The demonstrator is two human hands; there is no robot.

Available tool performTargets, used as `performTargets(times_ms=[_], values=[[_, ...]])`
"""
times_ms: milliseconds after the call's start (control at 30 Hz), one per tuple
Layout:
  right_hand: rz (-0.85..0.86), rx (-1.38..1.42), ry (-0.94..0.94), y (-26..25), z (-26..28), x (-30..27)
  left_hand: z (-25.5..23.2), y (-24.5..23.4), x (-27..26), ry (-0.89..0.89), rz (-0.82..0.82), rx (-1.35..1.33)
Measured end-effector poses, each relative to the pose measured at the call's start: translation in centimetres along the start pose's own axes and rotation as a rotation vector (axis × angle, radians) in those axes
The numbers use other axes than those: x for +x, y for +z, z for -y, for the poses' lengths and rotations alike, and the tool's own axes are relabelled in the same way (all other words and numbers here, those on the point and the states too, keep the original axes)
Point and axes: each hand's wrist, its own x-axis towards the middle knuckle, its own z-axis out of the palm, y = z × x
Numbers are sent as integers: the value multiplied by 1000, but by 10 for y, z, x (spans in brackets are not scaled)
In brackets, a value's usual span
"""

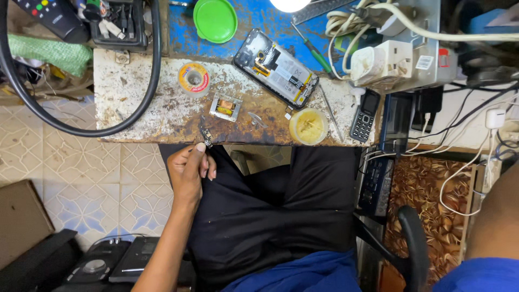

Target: The person uses a soldering iron to work on a small electronic component held in their left hand. They then pick up a disassembled smartphone, connect a ribbon cable to the motherboard, and power on the device to check the screen.

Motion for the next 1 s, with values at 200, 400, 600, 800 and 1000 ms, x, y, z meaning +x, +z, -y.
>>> performTargets(times_ms=[200, 400, 600, 800, 1000], values=[[38, -483, 86, 92, -71, 41, -6, 0, 4, -5, 3, -3], [454, -900, 257, 163, -128, 24, -31, 7, 2, -149, 53, 89], [803, -1416, 413, 166, -172, -44, -29, 6, 3, -169, 45, 82], [645, -1365, 313, 162, -176, -49, -8, -1, 4, -37, 19, 0], [564, -1304, 404, 143, -184, -64, -9, -2, 5, -41, 21, -16]])
